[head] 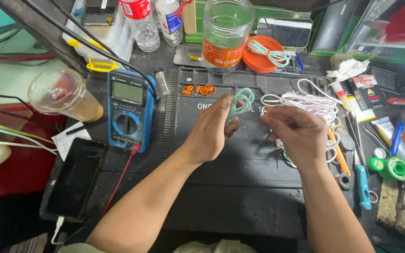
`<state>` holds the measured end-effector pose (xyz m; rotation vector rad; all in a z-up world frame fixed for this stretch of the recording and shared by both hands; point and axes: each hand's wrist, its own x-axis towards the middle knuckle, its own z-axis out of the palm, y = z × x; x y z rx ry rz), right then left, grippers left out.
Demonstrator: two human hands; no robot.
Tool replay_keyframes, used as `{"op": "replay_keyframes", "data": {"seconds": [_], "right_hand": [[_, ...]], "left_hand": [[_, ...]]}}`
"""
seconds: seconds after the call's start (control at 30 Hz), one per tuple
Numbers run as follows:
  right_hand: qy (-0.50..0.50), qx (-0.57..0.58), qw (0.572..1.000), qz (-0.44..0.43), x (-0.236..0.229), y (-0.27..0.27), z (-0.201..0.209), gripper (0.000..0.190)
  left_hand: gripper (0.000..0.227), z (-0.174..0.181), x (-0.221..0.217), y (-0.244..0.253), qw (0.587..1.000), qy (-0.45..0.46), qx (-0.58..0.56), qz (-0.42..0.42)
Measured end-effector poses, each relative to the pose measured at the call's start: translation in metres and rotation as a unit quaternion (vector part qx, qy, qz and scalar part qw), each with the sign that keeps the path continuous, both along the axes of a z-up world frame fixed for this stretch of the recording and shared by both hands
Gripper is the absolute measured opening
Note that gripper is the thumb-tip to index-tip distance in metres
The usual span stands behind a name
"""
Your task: The person organizes a pile of USB cables on a workbench. They pick up individual cables, coil them by hand, and secure them with small orange rubber bands before placing them back on the table.
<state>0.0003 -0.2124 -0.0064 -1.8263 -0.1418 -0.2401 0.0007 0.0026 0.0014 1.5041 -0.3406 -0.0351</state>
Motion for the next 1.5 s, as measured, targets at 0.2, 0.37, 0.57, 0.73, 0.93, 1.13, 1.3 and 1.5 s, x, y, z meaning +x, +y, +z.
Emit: {"op": "replay_keyframes", "data": {"seconds": [0.2,0.37,0.57,0.73,0.93,1.13,1.3,1.5], "right_hand": [[0.017,-0.017,1.0,0.019,0.002,0.006,-0.003,0.036],[0.024,0.054,0.997,0.047,0.0,0.007,-0.004,0.053],[0.032,0.034,0.996,0.081,0.004,0.005,0.0,0.057],[0.025,-0.028,0.994,0.105,-0.005,0.015,0.011,0.052],[0.0,-0.112,0.987,0.112,-0.003,0.013,-0.002,0.047],[-0.037,-0.147,0.982,0.116,-0.009,0.024,0.015,0.034],[-0.059,-0.136,0.983,0.112,-0.007,0.024,0.003,0.027],[-0.041,-0.118,0.985,0.119,-0.007,0.024,0.005,0.027]], "left_hand": [[0.044,0.004,0.0,-0.002,0.98,-0.051,0.189,0.047],[0.039,0.014,-0.005,-0.005,0.926,-0.155,0.329,0.101],[0.034,0.023,-0.009,-0.003,0.878,-0.236,0.398,0.124],[0.041,0.021,-0.005,0.005,0.872,-0.234,0.418,0.101],[0.065,0.022,-0.011,0.006,0.885,-0.197,0.417,0.063],[0.082,0.015,-0.011,0.006,0.935,-0.202,0.291,0.011],[0.082,0.011,-0.007,0.006,0.95,-0.198,0.238,0.025],[0.083,0.002,-0.006,0.003,0.934,-0.237,0.265,0.03]]}}
